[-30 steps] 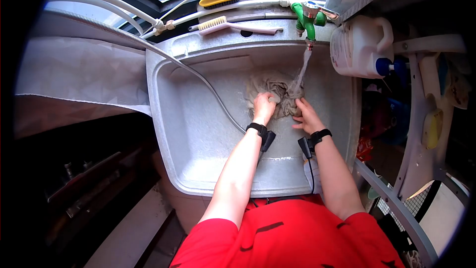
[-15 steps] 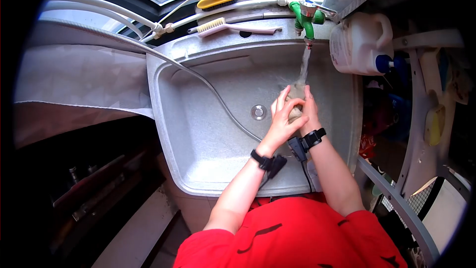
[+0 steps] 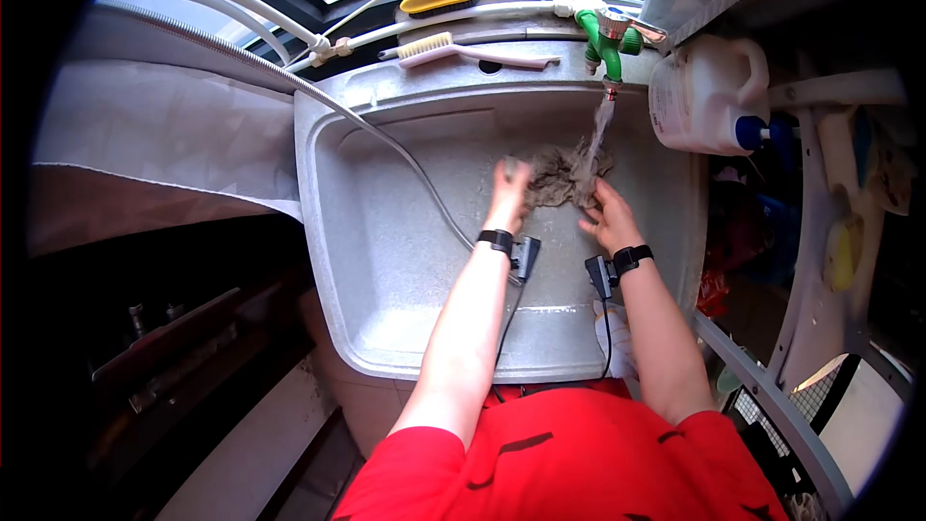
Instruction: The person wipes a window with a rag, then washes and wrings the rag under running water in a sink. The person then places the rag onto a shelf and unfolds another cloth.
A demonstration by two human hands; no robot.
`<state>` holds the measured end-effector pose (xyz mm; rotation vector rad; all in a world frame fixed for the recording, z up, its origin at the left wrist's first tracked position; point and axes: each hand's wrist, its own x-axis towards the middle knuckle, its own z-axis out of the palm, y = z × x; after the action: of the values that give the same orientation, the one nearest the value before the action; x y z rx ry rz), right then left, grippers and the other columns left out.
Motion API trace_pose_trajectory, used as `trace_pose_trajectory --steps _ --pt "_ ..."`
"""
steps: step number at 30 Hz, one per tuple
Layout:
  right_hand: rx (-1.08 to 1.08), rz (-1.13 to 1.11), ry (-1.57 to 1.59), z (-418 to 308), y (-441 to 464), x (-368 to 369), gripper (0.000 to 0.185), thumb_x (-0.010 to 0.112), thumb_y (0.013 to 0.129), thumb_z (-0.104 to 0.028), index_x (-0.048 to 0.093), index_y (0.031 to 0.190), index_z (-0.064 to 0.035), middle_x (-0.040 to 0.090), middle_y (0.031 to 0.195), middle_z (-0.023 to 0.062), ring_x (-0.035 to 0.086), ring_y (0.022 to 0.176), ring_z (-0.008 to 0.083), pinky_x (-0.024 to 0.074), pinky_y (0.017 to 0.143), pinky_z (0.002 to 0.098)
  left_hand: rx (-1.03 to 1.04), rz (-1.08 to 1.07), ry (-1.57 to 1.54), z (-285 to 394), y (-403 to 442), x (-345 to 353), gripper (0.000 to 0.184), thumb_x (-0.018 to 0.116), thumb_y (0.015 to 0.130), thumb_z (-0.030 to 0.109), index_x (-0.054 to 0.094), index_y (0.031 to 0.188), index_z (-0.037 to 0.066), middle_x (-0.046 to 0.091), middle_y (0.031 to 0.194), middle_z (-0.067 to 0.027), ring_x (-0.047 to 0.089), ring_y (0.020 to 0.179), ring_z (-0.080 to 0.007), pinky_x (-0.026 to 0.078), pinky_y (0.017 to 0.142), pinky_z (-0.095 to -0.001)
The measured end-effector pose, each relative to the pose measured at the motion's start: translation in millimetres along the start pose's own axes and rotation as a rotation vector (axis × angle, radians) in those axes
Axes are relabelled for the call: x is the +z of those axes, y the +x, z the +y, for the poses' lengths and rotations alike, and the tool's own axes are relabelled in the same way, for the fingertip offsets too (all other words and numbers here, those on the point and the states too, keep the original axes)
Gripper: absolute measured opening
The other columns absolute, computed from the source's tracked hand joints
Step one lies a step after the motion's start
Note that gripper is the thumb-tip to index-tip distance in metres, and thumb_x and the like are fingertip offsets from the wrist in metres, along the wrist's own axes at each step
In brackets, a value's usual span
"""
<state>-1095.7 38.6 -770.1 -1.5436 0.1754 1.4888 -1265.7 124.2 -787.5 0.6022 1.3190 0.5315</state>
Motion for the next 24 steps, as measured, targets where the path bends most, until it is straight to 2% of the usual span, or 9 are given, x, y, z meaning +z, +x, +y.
trace_pose_trajectory --steps 2,4,8,9,11,16,21,22,24 --pt "0.015 -0.015 -0.005 0.1 -2.8 5.2 0.059 0.051 0.093 -0.045 0.032 0.145 -0.0226 0.032 0.147 0.0050 0.031 0.130 0.0387 0.0248 0.099 0.0671 0.054 -0.161 -0.089 -4.6 -13.2 21.9 0.051 0.062 0.083 0.006 0.044 0.130 0.016 0.055 0.116 -0.0055 0.058 0.099 -0.0182 0.053 0.071 -0.0321" --pt "0.018 -0.117 0.014 -0.4 4.2 -1.4 0.065 0.053 0.091 -0.051 0.028 0.145 -0.0238 0.027 0.147 0.0074 0.023 0.130 0.0464 0.0234 0.096 0.0720 0.166 -0.282 0.053 -8.0 -26.1 38.8 0.033 0.054 0.078 -0.004 0.058 0.109 0.007 0.061 0.096 -0.0043 0.059 0.081 -0.0116 0.049 0.062 -0.0226" --pt "-0.036 -0.301 0.315 -9.8 3.1 -14.1 0.048 0.051 0.093 -0.050 0.054 0.115 -0.0077 0.060 0.101 0.0084 0.062 0.092 0.0222 0.0539 0.079 0.0372 0.125 -0.497 -0.026 22.9 -97.7 43.6 0.025 0.054 0.078 0.000 0.060 0.102 0.005 0.059 0.093 -0.0030 0.057 0.081 -0.0114 0.047 0.069 -0.0251" --pt "-0.027 -0.304 0.314 -11.3 -6.1 -9.5 0.048 0.051 0.093 -0.050 0.054 0.115 -0.0077 0.060 0.101 0.0084 0.062 0.092 0.0222 0.0539 0.079 0.0372 0.122 -0.512 0.003 24.6 -108.2 41.8 0.023 0.055 0.078 0.000 0.060 0.100 0.004 0.058 0.097 -0.0041 0.056 0.085 -0.0123 0.047 0.073 -0.0262" --pt "-0.080 -0.358 0.376 -11.9 -16.1 -1.8 0.051 0.051 0.093 -0.049 0.054 0.114 -0.0034 0.060 0.101 0.0113 0.062 0.091 0.0254 0.0534 0.080 0.0406 0.747 -0.356 0.501 18.6 -109.4 40.2 0.023 0.061 0.077 0.013 0.062 0.099 0.005 0.047 0.124 -0.0110 0.044 0.114 -0.0262 0.035 0.100 -0.0386" --pt "-0.181 -0.113 0.509 7.1 -34.8 31.3 0.035 0.045 0.099 -0.038 0.052 0.114 -0.0070 0.059 0.106 0.0093 0.060 0.098 0.0225 0.0518 0.083 0.0379 0.890 -0.164 0.676 13.9 -84.0 47.8 0.037 0.071 0.075 0.026 0.058 0.103 0.006 0.047 0.128 -0.0156 0.048 0.111 -0.0327 0.039 0.095 -0.0436" --pt "-0.056 -0.181 0.416 4.1 -55.4 42.9 0.034 0.045 0.100 -0.031 0.051 0.119 -0.0039 0.059 0.116 0.0113 0.058 0.108 0.0238 0.0497 0.091 0.0402 0.413 -0.112 0.046 -3.2 -12.9 33.1 0.036 0.056 0.093 0.039 0.058 0.097 0.003 0.064 0.088 -0.0078 0.062 0.084 -0.0222 0.048 0.075 -0.0356" --pt "-0.009 -0.254 0.412 0.5 -55.3 41.6 0.032 0.046 0.100 -0.027 0.051 0.120 -0.0030 0.059 0.118 0.0116 0.057 0.110 0.0244 0.0490 0.092 0.0409 0.046 -0.276 -0.249 5.3 -13.3 23.3 0.042 0.052 0.095 0.044 0.057 0.101 0.002 0.062 0.094 -0.0068 0.060 0.087 -0.0174 0.050 0.076 -0.0361" --pt "-0.090 -0.317 0.412 -6.0 -48.0 39.3 0.030 0.047 0.099 -0.025 0.051 0.120 -0.0031 0.059 0.117 0.0112 0.057 0.110 0.0244 0.0488 0.092 0.0415 -0.036 -0.321 -0.316 14.6 -4.8 5.8 0.054 0.050 0.094 0.050 0.052 0.113 0.000 0.062 0.105 -0.0132 0.061 0.096 -0.0233 0.052 0.085 -0.0403"
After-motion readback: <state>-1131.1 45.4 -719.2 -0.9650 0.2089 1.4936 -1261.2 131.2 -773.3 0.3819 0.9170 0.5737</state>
